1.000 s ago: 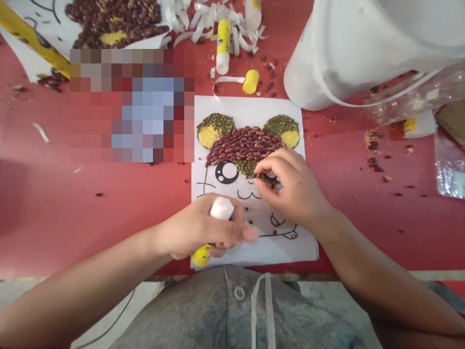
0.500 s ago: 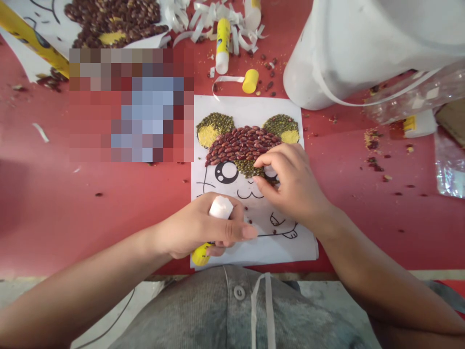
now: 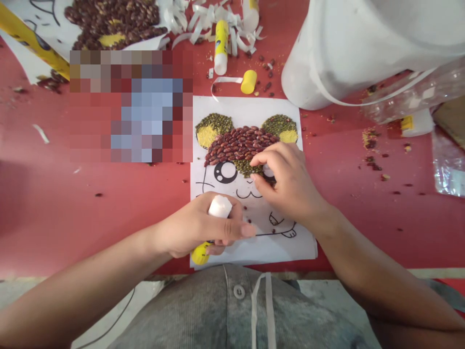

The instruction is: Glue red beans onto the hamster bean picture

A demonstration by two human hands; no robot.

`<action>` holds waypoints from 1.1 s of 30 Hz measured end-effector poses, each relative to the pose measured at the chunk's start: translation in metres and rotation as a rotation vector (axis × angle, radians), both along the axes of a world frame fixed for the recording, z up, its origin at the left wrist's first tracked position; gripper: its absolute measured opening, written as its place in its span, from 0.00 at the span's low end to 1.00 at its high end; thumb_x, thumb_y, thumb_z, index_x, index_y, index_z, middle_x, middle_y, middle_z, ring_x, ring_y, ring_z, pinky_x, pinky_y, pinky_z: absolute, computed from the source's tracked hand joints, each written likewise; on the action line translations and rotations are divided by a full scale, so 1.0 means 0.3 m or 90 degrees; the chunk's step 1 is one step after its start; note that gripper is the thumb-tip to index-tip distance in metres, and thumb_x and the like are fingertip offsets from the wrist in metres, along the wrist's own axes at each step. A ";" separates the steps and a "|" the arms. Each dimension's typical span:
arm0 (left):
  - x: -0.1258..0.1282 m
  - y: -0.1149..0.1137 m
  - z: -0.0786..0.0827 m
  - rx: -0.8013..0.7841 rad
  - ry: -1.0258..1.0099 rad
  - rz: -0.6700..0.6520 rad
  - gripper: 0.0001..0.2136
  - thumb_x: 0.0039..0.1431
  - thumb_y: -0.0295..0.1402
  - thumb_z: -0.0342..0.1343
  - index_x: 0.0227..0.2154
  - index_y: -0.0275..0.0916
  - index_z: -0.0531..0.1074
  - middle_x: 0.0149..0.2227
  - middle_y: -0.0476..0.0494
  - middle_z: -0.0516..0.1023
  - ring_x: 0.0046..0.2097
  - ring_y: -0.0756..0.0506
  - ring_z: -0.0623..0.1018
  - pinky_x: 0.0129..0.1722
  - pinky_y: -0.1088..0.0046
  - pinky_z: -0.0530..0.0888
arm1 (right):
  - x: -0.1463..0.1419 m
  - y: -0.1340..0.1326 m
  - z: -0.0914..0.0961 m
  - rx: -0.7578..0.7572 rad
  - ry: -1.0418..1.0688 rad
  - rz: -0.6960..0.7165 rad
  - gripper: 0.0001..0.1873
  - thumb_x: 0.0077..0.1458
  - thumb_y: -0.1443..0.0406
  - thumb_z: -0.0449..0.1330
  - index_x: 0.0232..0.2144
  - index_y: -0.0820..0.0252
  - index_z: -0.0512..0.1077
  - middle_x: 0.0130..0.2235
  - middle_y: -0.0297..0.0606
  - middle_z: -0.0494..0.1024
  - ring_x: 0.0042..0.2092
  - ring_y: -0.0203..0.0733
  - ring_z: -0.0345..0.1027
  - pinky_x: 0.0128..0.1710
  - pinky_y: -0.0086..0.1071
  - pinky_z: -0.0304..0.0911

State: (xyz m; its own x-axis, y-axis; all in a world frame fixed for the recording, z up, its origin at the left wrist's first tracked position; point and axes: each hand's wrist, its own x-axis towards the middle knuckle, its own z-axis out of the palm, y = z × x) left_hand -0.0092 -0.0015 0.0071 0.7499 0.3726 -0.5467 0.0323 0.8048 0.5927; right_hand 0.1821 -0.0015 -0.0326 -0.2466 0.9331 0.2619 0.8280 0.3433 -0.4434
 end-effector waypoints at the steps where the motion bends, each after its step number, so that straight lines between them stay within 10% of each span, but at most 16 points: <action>1: 0.001 0.000 0.000 0.005 0.003 0.001 0.17 0.44 0.33 0.66 0.13 0.35 0.62 0.13 0.54 0.61 0.15 0.58 0.59 0.12 0.82 0.56 | -0.001 0.000 0.000 -0.003 0.000 -0.004 0.07 0.51 0.70 0.56 0.34 0.55 0.65 0.37 0.38 0.70 0.44 0.47 0.62 0.44 0.42 0.56; 26: 0.003 0.004 -0.007 -0.058 0.000 0.028 0.16 0.43 0.32 0.65 0.14 0.35 0.62 0.14 0.54 0.63 0.14 0.58 0.59 0.11 0.84 0.56 | -0.003 0.004 0.008 -0.011 0.036 -0.011 0.06 0.50 0.70 0.56 0.33 0.56 0.66 0.36 0.38 0.70 0.43 0.46 0.63 0.44 0.43 0.59; 33: 0.004 0.018 -0.018 -0.127 -0.095 0.172 0.11 0.44 0.32 0.61 0.17 0.34 0.65 0.18 0.52 0.64 0.19 0.57 0.62 0.14 0.85 0.61 | 0.016 0.011 0.031 0.105 0.191 -0.065 0.03 0.53 0.68 0.55 0.29 0.56 0.63 0.30 0.34 0.68 0.35 0.40 0.65 0.38 0.37 0.63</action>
State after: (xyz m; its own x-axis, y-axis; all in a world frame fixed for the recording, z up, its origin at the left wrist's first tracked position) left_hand -0.0080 0.0040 0.0018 0.7158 0.4654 -0.5206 -0.2726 0.8726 0.4053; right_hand 0.1870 0.0019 -0.0232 -0.0431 0.8882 0.4575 0.7036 0.3521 -0.6173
